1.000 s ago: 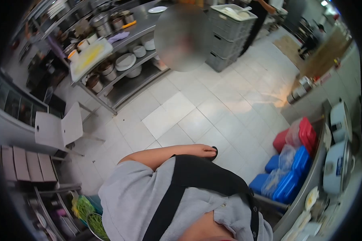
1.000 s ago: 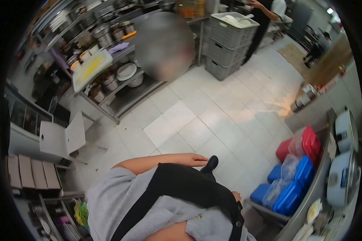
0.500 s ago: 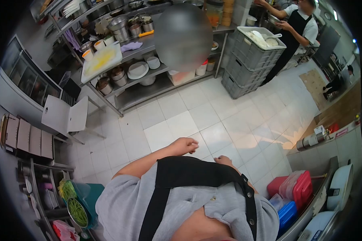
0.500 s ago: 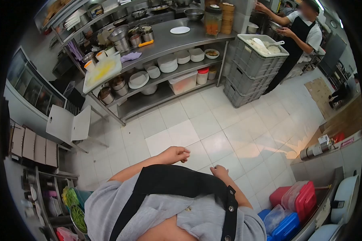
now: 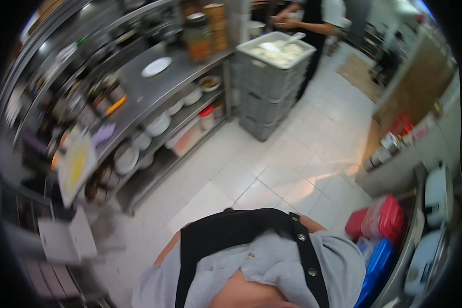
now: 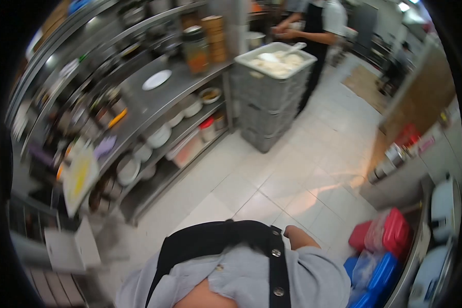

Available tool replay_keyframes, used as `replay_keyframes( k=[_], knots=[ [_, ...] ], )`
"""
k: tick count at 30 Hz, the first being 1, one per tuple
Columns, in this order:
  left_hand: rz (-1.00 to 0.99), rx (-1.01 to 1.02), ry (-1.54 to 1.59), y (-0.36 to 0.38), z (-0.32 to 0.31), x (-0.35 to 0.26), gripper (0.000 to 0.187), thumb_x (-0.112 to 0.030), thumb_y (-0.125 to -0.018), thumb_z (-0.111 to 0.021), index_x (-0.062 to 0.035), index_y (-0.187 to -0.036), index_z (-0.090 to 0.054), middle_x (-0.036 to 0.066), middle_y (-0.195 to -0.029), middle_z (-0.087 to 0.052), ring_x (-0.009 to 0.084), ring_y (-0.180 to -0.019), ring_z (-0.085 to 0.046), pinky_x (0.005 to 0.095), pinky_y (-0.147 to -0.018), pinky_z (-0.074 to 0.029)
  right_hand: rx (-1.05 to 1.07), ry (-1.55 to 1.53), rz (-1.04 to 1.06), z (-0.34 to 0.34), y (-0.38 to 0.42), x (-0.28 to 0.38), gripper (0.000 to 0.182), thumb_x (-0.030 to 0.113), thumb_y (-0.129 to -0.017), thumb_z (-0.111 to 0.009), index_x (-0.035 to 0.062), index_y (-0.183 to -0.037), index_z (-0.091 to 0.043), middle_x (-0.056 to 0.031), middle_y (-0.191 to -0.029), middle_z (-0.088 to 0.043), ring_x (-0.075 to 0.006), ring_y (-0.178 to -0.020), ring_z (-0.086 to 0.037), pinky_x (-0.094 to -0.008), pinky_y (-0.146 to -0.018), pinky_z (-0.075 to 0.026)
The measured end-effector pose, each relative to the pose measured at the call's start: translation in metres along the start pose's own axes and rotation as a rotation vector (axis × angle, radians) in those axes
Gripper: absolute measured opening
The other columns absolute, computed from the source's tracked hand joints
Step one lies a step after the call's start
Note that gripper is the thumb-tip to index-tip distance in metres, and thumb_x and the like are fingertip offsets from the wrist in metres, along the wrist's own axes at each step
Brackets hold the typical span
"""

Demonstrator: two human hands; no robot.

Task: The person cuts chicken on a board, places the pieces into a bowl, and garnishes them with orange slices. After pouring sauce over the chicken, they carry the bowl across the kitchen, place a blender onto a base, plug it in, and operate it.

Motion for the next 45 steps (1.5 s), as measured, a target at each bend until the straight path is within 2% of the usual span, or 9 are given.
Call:
replay_keyframes(
  k=[5,10,14,22,26,36,42,43,45],
  knots=[
    [-0.231,-0.194,-0.090,-0.053,0.143,-0.054,0.048,-0.030,-0.090,-0.056,-0.0126,-0.135,-0.052,0.018,-0.137,-0.053,0.0368,-0.123,-0.052,0.0538,-0.105,-0.037,0.159,0.075,-0.207,0.014,-0.101,-0.022,0.031,0.022,-0.081,-0.061,0.0035,-0.103,-0.072,-0.0211,-0.117,-0.065,-0.0368,-0.107,-0.063,-0.0431,-0.091,-0.051],
    [-0.410,-0.596,-0.161,-0.060,0.266,-0.161,0.037,-0.011,-0.091,-0.058,-0.0051,-0.127,-0.059,0.020,-0.121,-0.063,0.0365,-0.115,-0.059,0.0386,-0.098,-0.047,0.037,-0.124,0.043,0.084,-0.154,0.074,0.038,0.032,-0.081,-0.060,0.0048,-0.105,-0.072,-0.0198,-0.111,-0.068,-0.0360,-0.106,-0.063,-0.0443,-0.092,-0.050],
    [-0.608,-0.777,0.142,-0.090,0.327,-0.196,0.030,-0.014,-0.092,-0.058,-0.0053,-0.121,-0.061,0.019,-0.116,-0.064,0.0353,-0.109,-0.061,0.0397,-0.094,-0.048,-0.045,-0.146,0.342,0.141,-0.223,0.146,0.040,0.038,-0.084,-0.060,0.0090,-0.110,-0.070,-0.0188,-0.108,-0.069,-0.0364,-0.104,-0.063,-0.0446,-0.091,-0.049],
    [-0.833,-1.136,0.696,-0.098,0.487,-0.221,0.030,-0.019,-0.104,-0.047,0.0001,-0.125,-0.055,0.009,-0.118,-0.061,0.0170,-0.110,-0.058,0.0309,-0.099,-0.044,-0.330,-0.307,0.638,0.402,-0.317,0.274,0.044,0.035,-0.087,-0.062,0.0074,-0.121,-0.061,-0.0191,-0.100,-0.068,-0.0346,-0.093,-0.065,-0.0441,-0.082,-0.052],
    [-0.783,-1.269,0.992,-0.099,0.567,-0.224,0.046,-0.036,-0.106,-0.037,-0.0013,-0.132,-0.051,0.013,-0.127,-0.058,0.0224,-0.120,-0.055,0.0370,-0.105,-0.040,-0.530,-0.507,0.941,0.533,-0.304,0.352,0.042,0.025,-0.088,-0.064,0.0033,-0.124,-0.058,-0.0170,-0.107,-0.067,-0.0302,-0.097,-0.066,-0.0401,-0.085,-0.053],
    [-0.913,-1.175,1.161,-0.185,0.785,-0.244,0.074,-0.062,-0.100,-0.024,-0.0055,-0.145,-0.038,0.013,-0.149,-0.041,0.0268,-0.142,-0.032,0.0451,-0.117,-0.019,-0.867,-0.750,0.950,0.708,-0.251,0.488,0.070,0.026,-0.087,-0.070,-0.0012,-0.141,-0.036,-0.0219,-0.140,-0.039,-0.0322,-0.126,-0.045,-0.0386,-0.104,-0.039],
    [-0.955,-0.766,1.500,-0.288,0.835,-0.284,0.073,-0.062,-0.099,-0.030,-0.0078,-0.147,-0.036,0.009,-0.149,-0.041,0.0250,-0.138,-0.037,0.0386,-0.115,-0.025,-0.679,-1.244,0.970,0.741,-0.293,0.523,0.033,0.027,-0.096,-0.062,0.0027,-0.115,-0.051,-0.0041,-0.097,-0.058,-0.0111,-0.089,-0.054,-0.0266,-0.081,-0.045],
    [-0.942,-0.699,1.532,-0.283,0.828,-0.291,0.072,-0.061,-0.099,-0.032,-0.0079,-0.147,-0.035,0.009,-0.150,-0.040,0.0250,-0.138,-0.038,0.0380,-0.115,-0.027,-0.653,-1.342,0.921,0.745,-0.282,0.526,0.024,0.028,-0.096,-0.062,0.0057,-0.102,-0.056,0.0031,-0.073,-0.053,-0.0059,-0.069,-0.049,-0.0234,-0.065,-0.041],
    [-0.966,-0.606,1.550,-0.291,0.822,-0.298,0.071,-0.060,-0.099,-0.036,-0.0084,-0.148,-0.034,0.008,-0.151,-0.039,0.0253,-0.136,-0.039,0.0387,-0.113,-0.030,-0.628,-1.349,0.791,0.739,-0.299,0.522,0.026,0.030,-0.094,-0.065,0.0041,-0.096,-0.063,0.0045,-0.072,-0.055,-0.0042,-0.066,-0.049,-0.0227,-0.060,-0.042]
  ],
)
Point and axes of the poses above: each hand's wrist, its own y-axis away from the middle knuckle, its own z-axis out of the back of the hand, x = y × z, the point moved 6 cm from there along -y, towards the middle knuckle
